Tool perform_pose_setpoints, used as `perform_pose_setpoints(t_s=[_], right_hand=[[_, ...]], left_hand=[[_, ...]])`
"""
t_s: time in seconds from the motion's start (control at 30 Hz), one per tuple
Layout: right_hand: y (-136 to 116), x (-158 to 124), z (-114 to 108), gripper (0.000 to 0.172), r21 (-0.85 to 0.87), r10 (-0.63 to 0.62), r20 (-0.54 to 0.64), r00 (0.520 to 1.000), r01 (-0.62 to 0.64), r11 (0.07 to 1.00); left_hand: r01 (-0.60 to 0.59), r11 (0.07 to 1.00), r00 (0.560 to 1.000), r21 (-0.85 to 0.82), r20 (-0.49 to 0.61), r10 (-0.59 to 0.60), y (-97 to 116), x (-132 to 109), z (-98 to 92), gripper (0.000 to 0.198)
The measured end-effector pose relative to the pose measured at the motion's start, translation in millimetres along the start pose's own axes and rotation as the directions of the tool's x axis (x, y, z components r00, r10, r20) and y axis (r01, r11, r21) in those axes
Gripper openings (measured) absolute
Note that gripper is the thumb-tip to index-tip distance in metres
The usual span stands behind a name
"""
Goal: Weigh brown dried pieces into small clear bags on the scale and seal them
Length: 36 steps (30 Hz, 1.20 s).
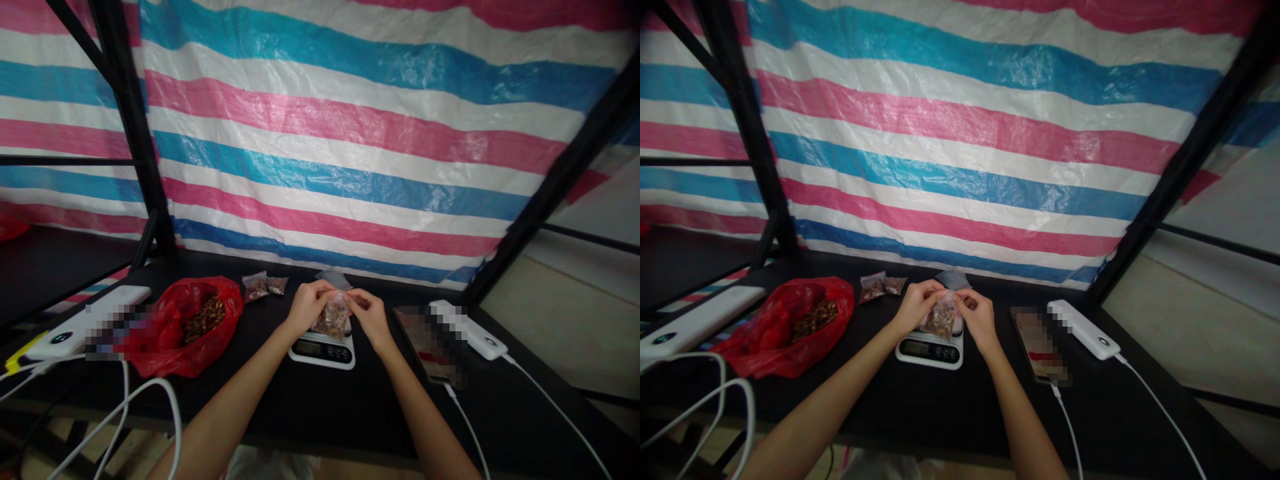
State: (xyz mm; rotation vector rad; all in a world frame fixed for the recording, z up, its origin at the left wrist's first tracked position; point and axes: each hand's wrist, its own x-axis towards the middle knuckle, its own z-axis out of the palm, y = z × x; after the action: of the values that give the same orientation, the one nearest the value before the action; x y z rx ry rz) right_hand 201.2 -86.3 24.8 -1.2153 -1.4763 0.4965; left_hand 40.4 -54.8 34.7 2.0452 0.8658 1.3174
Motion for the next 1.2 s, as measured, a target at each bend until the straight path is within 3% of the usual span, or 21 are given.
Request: perform_pose_setpoints(t_s=[0.37, 0.73, 1.03, 1.2], right_hand=[[-7, 0, -4, 0.026, -0.057, -0.032, -0.017, 0.999, 0.031, 0.998], [0, -1, -2, 0.024, -0.104, -0.032, -0.022, 0.999, 0.029, 0.994], [-6, -3, 8, 0.025, 0.148, 0.091, -0.061, 0.994, -0.081, 0.986], [-8, -2, 7, 0.025, 0.236, 0.139, -0.053, 0.989, -0.122, 0.964]], left_hand=[[-0.019, 0.999, 0.996, -0.048, 0.091, 0.023, 1, -1, 1.1, 0.029], [-0.025, 0.997, 0.996, 0.067, 0.088, 0.019, 5, -3, 0.9, 0.025], [-0.029, 0.996, 0.999, 0.08, 0.029, 0.027, 3, 0, -0.9, 0.025], [-0.022, 0.998, 0.998, 0.051, 0.06, 0.019, 1, 0, 1.1, 0.024]])
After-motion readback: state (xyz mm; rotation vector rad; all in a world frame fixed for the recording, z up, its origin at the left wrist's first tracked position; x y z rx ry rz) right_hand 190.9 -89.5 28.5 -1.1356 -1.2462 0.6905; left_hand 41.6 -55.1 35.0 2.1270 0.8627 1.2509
